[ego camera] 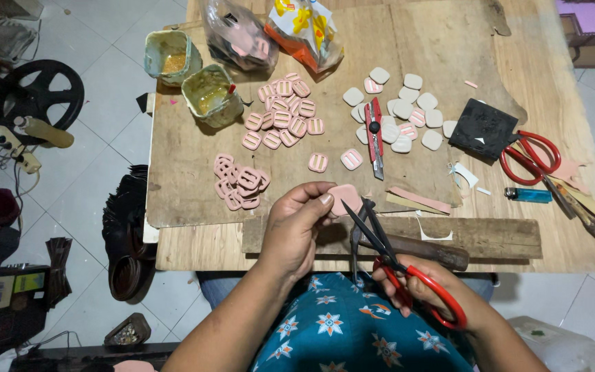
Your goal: The person cuts slots into small pink foam pieces with a curved blade, trims the edges of the pieces with scissors, and places the finished pieces onto a growing pile of completed components on the workbench.
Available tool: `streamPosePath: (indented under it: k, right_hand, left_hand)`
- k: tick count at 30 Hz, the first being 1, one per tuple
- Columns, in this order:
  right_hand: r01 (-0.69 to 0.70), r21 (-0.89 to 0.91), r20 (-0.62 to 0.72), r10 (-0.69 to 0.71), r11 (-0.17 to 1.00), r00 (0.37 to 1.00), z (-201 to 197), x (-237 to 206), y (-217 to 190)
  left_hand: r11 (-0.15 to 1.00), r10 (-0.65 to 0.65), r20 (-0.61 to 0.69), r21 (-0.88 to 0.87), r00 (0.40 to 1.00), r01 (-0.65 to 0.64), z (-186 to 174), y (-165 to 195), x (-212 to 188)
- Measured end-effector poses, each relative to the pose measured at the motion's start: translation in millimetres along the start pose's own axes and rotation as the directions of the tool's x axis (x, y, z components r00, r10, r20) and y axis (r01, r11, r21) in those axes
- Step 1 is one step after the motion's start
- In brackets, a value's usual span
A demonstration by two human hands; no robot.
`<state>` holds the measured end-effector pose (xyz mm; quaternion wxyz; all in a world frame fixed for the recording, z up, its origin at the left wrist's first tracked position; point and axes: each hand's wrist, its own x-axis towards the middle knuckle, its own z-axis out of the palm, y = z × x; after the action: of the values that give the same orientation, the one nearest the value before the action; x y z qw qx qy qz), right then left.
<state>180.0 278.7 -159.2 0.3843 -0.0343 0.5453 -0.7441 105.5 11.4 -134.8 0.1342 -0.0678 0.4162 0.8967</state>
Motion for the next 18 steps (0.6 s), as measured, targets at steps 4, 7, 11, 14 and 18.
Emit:
streamPosePath:
  k: [4, 7, 11, 14, 18]
  right_hand:
    - [-0.089, -0.152, -0.106, 0.073, 0.984, 0.992, -0.3, -2.9, -3.6]
    - [-0.093, -0.188, -0.107, 0.074, 0.978, 0.992, 2.0, -2.7, -5.9]
    - [-0.117, -0.208, -0.126, 0.092, 0.971, 0.988, 5.8, -1.5, -7.6]
    - [-0.185, -0.228, -0.173, 0.147, 0.956, 0.974, 6.3, -1.3, -8.0]
    - [-0.124, -0.405, -0.180, 0.054, 0.906, 0.982, 7.8, -1.5, -5.1]
  left_hand:
    - [0.994, 0.011, -0.041, 0.105, 0.999, -0.007, 0.1, -0.6, -3.3]
    - [0.976, 0.133, -0.057, 0.180, 0.989, -0.121, 0.9, -1.2, -1.3]
    - [0.975, 0.123, -0.058, 0.192, 0.991, -0.110, 0.9, 0.0, 0.7]
    - [0.961, 0.134, -0.036, 0.247, 0.990, -0.122, 0.2, 1.5, -1.1]
    - [0.929, 0.166, -0.004, 0.337, 0.986, -0.154, -2.4, -0.4, -2.2]
